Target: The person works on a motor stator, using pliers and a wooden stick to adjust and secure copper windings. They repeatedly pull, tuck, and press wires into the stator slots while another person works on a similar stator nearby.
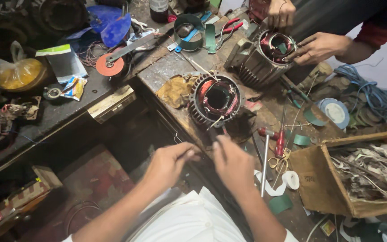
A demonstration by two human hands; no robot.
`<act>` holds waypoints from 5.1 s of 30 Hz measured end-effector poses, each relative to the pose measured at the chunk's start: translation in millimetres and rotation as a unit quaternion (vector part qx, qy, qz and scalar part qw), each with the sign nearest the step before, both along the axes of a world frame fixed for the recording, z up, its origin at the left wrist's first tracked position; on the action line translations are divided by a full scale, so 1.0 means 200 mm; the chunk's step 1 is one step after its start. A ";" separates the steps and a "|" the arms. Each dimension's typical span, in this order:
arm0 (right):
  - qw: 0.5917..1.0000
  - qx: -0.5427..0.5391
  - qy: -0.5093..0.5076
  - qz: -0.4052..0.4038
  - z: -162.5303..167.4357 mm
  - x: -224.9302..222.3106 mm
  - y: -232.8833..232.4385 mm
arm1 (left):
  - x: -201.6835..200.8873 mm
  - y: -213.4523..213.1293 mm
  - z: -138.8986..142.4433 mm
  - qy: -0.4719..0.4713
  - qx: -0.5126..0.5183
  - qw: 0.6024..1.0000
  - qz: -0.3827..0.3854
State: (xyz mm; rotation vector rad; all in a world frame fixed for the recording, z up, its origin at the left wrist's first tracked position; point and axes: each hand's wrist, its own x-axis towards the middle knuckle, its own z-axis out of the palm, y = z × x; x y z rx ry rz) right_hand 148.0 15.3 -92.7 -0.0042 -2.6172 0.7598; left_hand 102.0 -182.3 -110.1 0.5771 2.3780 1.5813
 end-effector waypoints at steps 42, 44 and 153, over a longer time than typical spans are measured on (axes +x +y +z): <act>0.989 0.098 -0.103 0.035 -0.07 -0.06 -0.06 | 0.01 -0.11 0.02 0.248 -0.292 0.922 -0.058; 0.990 0.053 -0.101 0.084 -0.09 -0.06 -0.05 | 0.00 -0.09 0.01 0.251 -0.295 0.920 -0.059; 0.987 -0.016 -0.103 0.118 -0.17 -0.02 -0.05 | -0.02 -0.04 -0.02 0.256 -0.337 0.902 -0.081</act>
